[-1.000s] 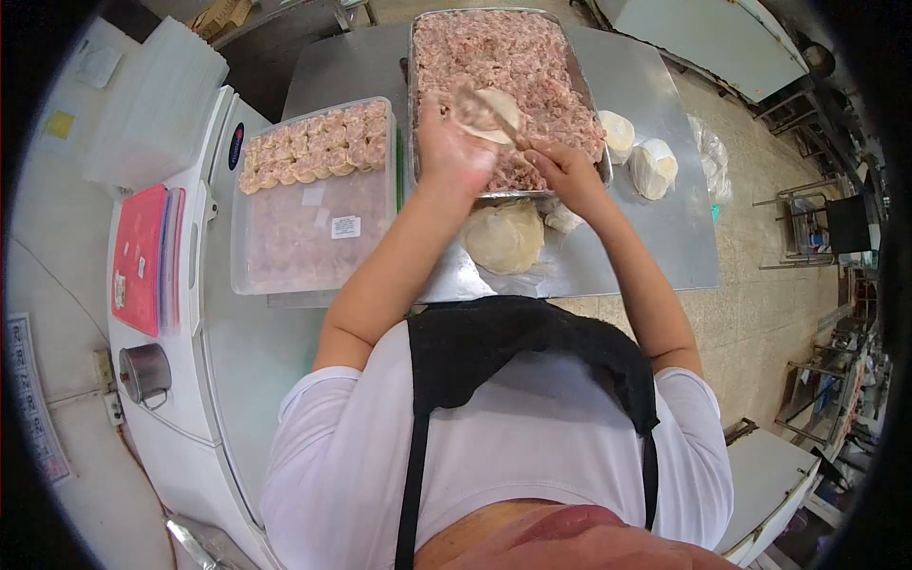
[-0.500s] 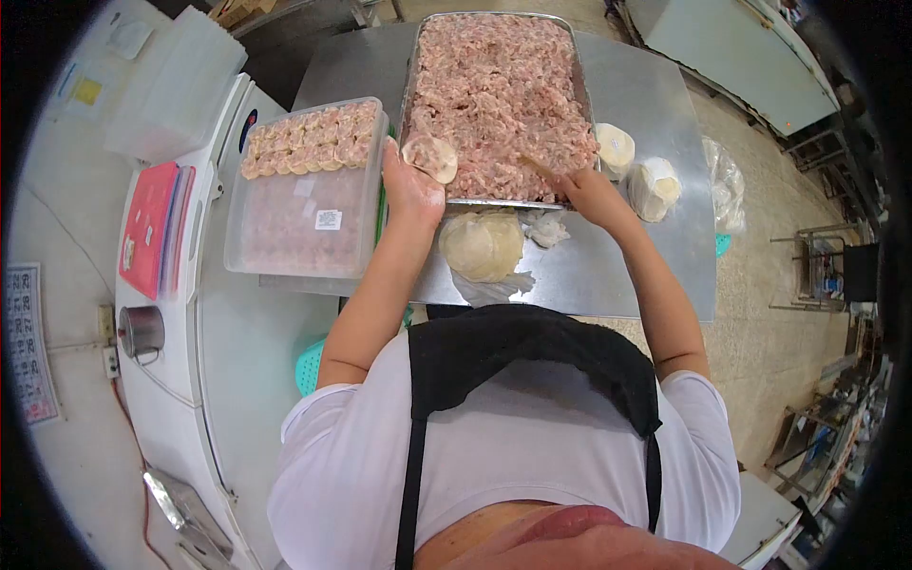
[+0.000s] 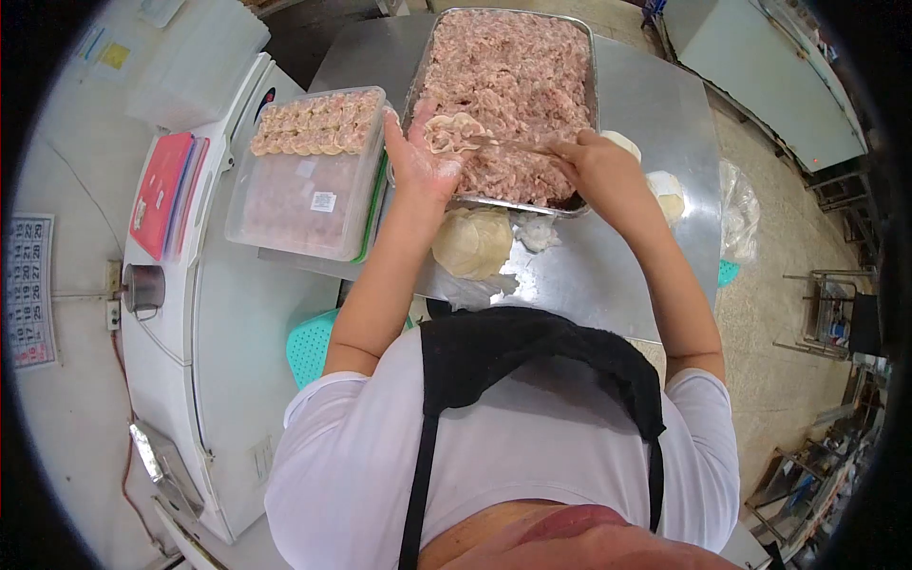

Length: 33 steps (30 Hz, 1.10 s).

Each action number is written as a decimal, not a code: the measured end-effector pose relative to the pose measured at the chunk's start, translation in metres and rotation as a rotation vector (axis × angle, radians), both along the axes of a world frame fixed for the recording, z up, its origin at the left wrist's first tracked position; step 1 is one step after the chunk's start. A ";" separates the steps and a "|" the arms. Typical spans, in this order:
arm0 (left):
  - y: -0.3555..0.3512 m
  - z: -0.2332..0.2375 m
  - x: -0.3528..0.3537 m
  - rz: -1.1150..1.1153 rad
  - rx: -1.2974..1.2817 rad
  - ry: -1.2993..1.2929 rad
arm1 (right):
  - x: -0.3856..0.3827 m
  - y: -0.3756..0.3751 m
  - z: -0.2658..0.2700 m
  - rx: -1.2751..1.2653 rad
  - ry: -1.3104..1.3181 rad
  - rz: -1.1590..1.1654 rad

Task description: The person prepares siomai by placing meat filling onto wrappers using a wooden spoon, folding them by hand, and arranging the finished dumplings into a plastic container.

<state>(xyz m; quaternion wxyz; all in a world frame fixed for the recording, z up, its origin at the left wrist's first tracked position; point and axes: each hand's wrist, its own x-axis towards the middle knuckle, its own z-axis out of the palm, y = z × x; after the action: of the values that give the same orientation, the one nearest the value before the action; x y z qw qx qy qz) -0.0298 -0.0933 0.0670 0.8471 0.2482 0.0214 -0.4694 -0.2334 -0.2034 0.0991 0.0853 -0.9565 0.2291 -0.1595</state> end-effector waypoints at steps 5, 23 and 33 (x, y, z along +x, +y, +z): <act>-0.012 0.015 -0.010 0.029 0.055 0.056 | 0.007 0.012 -0.002 -0.144 -0.237 0.046; 0.005 0.031 0.030 -0.614 0.183 -1.710 | -0.013 0.003 0.020 0.664 -0.130 0.218; 0.007 -0.007 0.037 -0.482 0.755 -1.582 | 0.002 0.014 -0.006 0.061 -0.102 0.132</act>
<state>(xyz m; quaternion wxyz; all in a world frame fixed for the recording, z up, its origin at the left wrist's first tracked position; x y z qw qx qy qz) 0.0071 -0.0866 0.0601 0.3559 0.7568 -0.4664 -0.2882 -0.2316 -0.1895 0.0927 0.1362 -0.9571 0.1655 -0.1950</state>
